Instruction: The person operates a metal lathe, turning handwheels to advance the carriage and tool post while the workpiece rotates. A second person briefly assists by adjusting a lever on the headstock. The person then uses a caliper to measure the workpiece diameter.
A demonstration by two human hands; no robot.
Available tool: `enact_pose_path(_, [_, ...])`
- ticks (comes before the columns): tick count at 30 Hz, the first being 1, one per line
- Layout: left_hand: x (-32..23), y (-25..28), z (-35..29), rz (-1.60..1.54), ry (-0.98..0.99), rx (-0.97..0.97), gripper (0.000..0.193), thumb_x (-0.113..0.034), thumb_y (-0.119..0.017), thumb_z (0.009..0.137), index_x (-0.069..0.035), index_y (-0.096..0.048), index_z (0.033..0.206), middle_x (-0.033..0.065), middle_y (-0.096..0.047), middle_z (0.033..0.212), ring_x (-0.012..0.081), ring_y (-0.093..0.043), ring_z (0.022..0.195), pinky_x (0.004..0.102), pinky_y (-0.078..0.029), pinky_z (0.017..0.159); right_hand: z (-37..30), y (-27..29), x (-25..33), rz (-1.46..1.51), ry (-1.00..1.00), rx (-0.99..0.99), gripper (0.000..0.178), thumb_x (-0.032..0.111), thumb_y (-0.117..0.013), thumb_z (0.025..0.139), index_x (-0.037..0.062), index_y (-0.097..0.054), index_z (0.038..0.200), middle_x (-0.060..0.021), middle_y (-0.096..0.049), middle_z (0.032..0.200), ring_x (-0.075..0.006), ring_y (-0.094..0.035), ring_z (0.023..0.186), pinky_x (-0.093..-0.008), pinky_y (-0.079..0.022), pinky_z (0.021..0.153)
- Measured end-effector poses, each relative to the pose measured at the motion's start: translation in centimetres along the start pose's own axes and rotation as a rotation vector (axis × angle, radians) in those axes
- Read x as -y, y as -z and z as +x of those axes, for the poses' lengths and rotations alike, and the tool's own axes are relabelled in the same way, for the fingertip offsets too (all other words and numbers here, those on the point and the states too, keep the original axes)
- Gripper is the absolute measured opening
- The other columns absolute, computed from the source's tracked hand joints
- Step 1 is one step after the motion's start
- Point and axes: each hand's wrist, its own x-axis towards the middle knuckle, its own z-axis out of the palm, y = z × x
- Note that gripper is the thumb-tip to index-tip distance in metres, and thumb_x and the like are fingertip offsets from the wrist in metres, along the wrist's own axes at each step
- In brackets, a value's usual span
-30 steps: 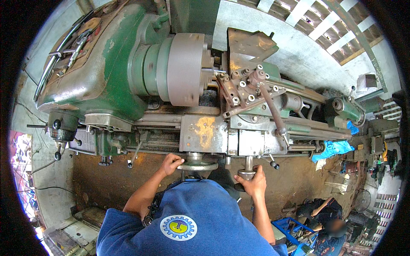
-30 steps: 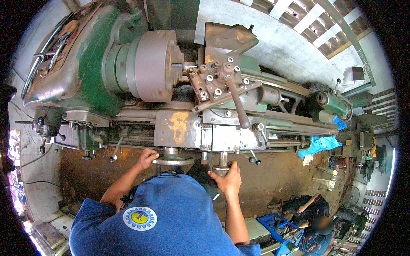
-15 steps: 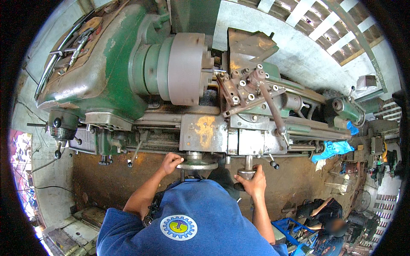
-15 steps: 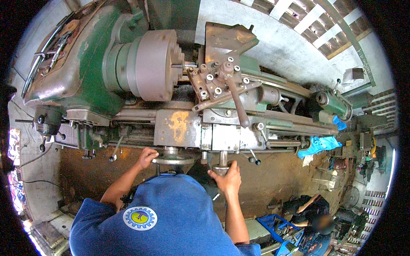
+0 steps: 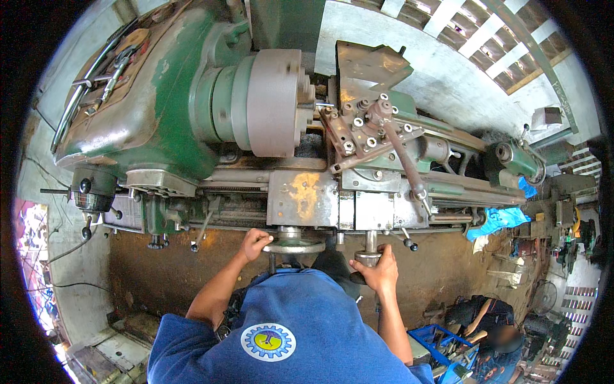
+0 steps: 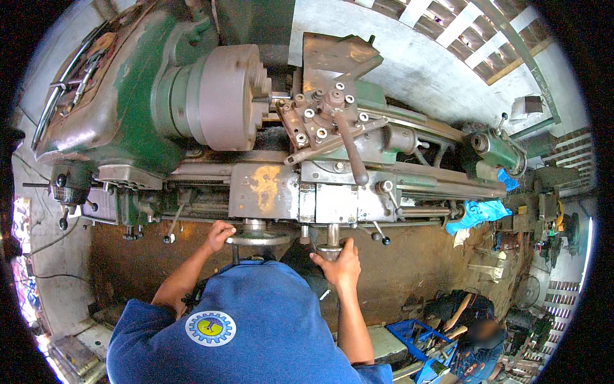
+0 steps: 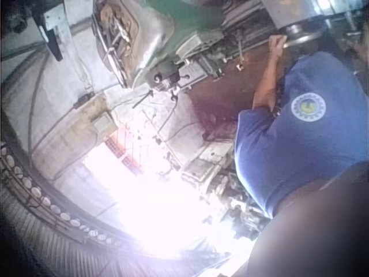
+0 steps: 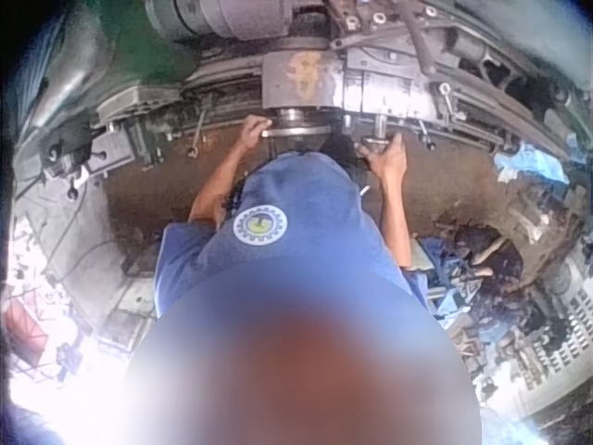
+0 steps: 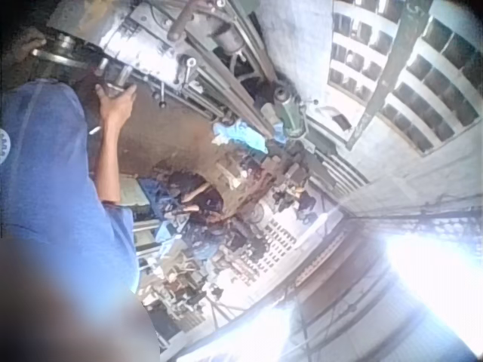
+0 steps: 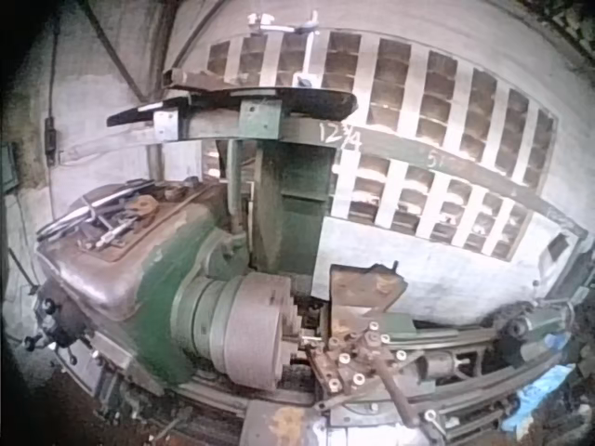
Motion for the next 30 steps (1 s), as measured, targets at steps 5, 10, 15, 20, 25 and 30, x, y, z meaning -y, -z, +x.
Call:
enact_pose_path(5, [0.11, 0.35, 0.07, 0.014, 0.074, 0.085, 0.051, -0.032, -0.062, 0.093, 0.001, -0.037, 0.066, 0.0104, -0.025, 0.060, 0.0205, -0.030, 0.053, 0.0406, -0.027, 0.053, 0.03, 0.06, 0.06, 0.001, -0.001, 0.009, 0.086, 0.052, -0.095, 0.062, -0.0013, -0.056, 0.119, -0.0277, -0.068, 0.114, -0.0424, -0.069, 0.107, -0.0501, -0.054, 0.092])
enact_pose_path(10, [0.45, 0.59, 0.20, -0.004, 0.082, 0.104, 0.051, -0.033, -0.062, 0.093, 0.001, -0.036, 0.065, 0.0094, -0.024, 0.060, 0.0178, -0.030, 0.053, 0.0401, -0.026, 0.053, 0.01, 0.04, -0.03, -0.001, -0.003, 0.009, 0.087, 0.052, -0.095, 0.062, -0.0012, -0.056, 0.119, -0.0279, -0.068, 0.113, -0.0428, -0.068, 0.107, -0.0504, -0.054, 0.092])
enact_pose_path(15, [0.63, 0.48, 0.09, -0.019, 0.083, 0.099, 0.051, -0.033, -0.062, 0.093, 0.000, -0.035, 0.065, 0.0059, -0.023, 0.060, 0.0147, -0.029, 0.054, 0.0394, -0.025, 0.052, 0.09, -0.04, -0.07, -0.003, -0.002, 0.011, 0.086, 0.052, -0.095, 0.062, -0.0011, -0.057, 0.118, -0.0273, -0.069, 0.113, -0.0425, -0.069, 0.107, -0.0504, -0.054, 0.091])
enact_pose_path(20, [0.84, 0.61, 0.19, -0.030, 0.076, 0.107, 0.051, -0.032, -0.062, 0.093, -0.002, -0.034, 0.064, 0.0056, -0.023, 0.060, 0.0136, -0.029, 0.054, 0.0394, -0.025, 0.052, 0.03, 0.13, 0.04, 0.007, -0.004, 0.015, 0.086, 0.051, -0.096, 0.061, -0.0015, -0.057, 0.118, -0.0273, -0.069, 0.114, -0.0419, -0.069, 0.107, -0.0500, -0.054, 0.092])
enact_pose_path(25, [0.83, 0.49, 0.10, -0.029, 0.098, 0.100, 0.051, -0.032, -0.063, 0.092, 0.000, -0.036, 0.064, 0.0082, -0.026, 0.058, 0.0154, -0.032, 0.053, 0.0396, -0.027, 0.052, 0.04, 0.12, 0.04, 0.014, -0.002, 0.009, 0.087, 0.052, -0.095, 0.061, -0.0014, -0.057, 0.119, -0.0273, -0.069, 0.114, -0.0419, -0.069, 0.108, -0.0499, -0.054, 0.092])
enact_pose_path(30, [0.70, 0.22, -0.12, -0.024, 0.087, 0.032, 0.050, -0.033, -0.063, 0.092, 0.002, -0.039, 0.065, 0.0099, -0.028, 0.058, 0.0174, -0.034, 0.052, 0.0399, -0.029, 0.053, 0.11, 0.12, -0.03, 0.002, -0.015, 0.038, 0.089, 0.051, -0.095, 0.062, -0.0006, -0.055, 0.123, -0.0267, -0.065, 0.120, -0.0442, -0.068, 0.110, -0.0523, -0.054, 0.093])
